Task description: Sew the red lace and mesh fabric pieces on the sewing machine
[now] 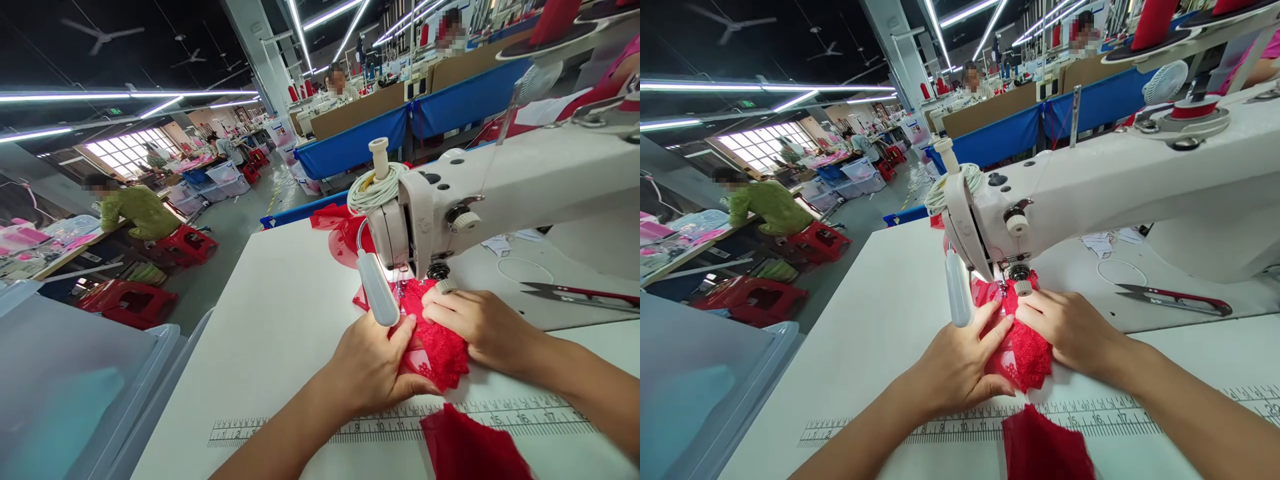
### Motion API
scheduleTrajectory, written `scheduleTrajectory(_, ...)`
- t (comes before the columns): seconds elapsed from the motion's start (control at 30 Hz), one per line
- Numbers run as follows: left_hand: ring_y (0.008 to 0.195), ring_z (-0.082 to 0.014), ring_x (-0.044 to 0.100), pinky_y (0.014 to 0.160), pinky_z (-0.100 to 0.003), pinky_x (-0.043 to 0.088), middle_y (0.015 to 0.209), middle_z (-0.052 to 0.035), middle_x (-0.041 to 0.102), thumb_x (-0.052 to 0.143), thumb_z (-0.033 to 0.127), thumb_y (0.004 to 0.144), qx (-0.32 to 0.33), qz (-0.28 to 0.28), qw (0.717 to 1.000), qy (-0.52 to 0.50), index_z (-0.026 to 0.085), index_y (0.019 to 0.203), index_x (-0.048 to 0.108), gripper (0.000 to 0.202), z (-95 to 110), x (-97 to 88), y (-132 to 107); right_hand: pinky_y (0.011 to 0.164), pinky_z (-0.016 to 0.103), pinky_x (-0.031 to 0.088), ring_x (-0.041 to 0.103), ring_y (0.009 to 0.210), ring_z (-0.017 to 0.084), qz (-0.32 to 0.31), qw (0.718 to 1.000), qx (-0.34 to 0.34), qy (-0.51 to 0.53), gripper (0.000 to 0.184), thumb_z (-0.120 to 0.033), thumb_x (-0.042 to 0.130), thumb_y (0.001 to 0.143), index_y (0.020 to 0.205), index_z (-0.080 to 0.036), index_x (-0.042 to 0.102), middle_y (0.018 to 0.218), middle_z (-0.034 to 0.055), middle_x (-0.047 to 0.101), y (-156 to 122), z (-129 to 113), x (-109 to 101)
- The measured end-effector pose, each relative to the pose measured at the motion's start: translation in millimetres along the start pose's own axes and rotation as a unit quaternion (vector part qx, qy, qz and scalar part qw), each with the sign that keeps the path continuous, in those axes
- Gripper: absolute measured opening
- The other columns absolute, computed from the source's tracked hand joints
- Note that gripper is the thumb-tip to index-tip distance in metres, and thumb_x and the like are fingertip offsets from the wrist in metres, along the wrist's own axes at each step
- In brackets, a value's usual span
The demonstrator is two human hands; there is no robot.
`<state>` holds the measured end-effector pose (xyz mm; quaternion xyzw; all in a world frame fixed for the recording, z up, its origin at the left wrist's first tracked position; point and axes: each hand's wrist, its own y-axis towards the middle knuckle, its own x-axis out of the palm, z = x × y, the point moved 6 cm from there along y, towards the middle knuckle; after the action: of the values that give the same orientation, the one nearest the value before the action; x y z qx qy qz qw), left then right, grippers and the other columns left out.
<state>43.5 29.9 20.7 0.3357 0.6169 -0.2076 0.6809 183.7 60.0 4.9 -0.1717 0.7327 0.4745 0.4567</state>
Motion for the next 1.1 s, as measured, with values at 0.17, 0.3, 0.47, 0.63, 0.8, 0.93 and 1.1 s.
scheduleTrajectory(0.17,0.069,-0.0252,0.061,0.054,-0.035,0.051,0.092,-0.0192,0.066,0.002,0.078,0.087,-0.011,0.037,0.999,0.025,0.007,0.118,0.064,0.099,0.4,3.3,-2.6,0.057,0.030,0.036,0.056,0.071,0.018,0.008,1.000,-0.005,-0.009,0.029,0.001,0.042,0.070,0.085,-0.020,0.057,0.092,0.0064,0.067,1.2,-2.0,-1.3)
scheduleTrajectory(0.3,0.070,-0.0246,0.061,0.055,-0.035,0.051,0.100,-0.0218,0.066,0.002,0.077,0.087,0.005,0.040,0.999,0.031,0.007,0.122,0.062,0.099,1.7,4.4,-3.0,0.057,0.031,0.038,0.056,0.070,0.018,0.008,1.000,-0.006,-0.012,0.029,0.000,0.041,0.070,0.084,-0.019,0.057,0.090,0.0067,0.067,2.4,-1.9,-3.1)
scheduleTrajectory(0.47,0.079,-0.0258,0.061,0.061,-0.036,0.052,0.107,-0.0229,0.065,0.002,0.076,0.088,0.015,0.044,0.998,0.040,0.007,0.122,0.062,0.097,3.5,5.0,-1.2,0.055,0.031,0.037,0.055,0.067,0.018,0.005,1.000,-0.005,-0.018,0.029,0.001,0.041,0.069,0.082,-0.019,0.058,0.087,0.0062,0.067,3.3,-2.0,-5.4)
scheduleTrajectory(0.63,0.077,-0.0257,0.061,0.061,-0.035,0.051,0.102,-0.0216,0.066,0.002,0.077,0.087,0.008,0.043,0.998,0.047,0.008,0.122,0.062,0.098,1.8,8.5,-2.2,0.055,0.031,0.037,0.056,0.069,0.019,0.004,0.999,-0.010,-0.031,0.030,0.001,0.041,0.070,0.082,-0.019,0.059,0.090,0.0077,0.069,4.0,-3.0,-8.8)
scheduleTrajectory(0.8,0.076,-0.0254,0.061,0.062,-0.035,0.052,0.098,-0.0199,0.067,0.010,0.080,0.087,0.001,0.043,0.997,0.059,0.008,0.125,0.061,0.096,0.7,8.2,-1.5,0.054,0.030,0.035,0.053,0.067,0.018,0.001,0.999,-0.016,-0.051,0.032,0.003,0.040,0.067,0.082,-0.019,0.057,0.085,0.0057,0.068,7.2,-3.7,-11.8)
scheduleTrajectory(0.93,0.083,-0.0277,0.062,0.061,-0.035,0.052,0.096,-0.0196,0.066,0.016,0.081,0.086,-0.006,0.042,0.996,0.073,0.008,0.124,0.061,0.094,-0.4,9.1,-0.4,0.052,0.029,0.029,0.044,0.061,0.017,-0.004,0.999,0.008,-0.043,0.026,0.003,0.040,0.067,0.074,-0.021,0.050,0.074,0.0031,0.061,9.3,-1.2,-10.2)
scheduleTrajectory(1.1,0.077,-0.0259,0.062,0.062,-0.036,0.051,0.096,-0.0194,0.066,0.019,0.079,0.089,-0.008,0.075,0.995,0.063,0.008,0.126,0.060,0.090,-1.4,7.8,-1.6,0.052,0.029,0.030,0.040,0.058,0.016,-0.020,0.999,0.026,-0.014,0.023,0.001,0.040,0.068,0.071,-0.021,0.047,0.071,0.0024,0.057,11.7,0.8,-8.7)
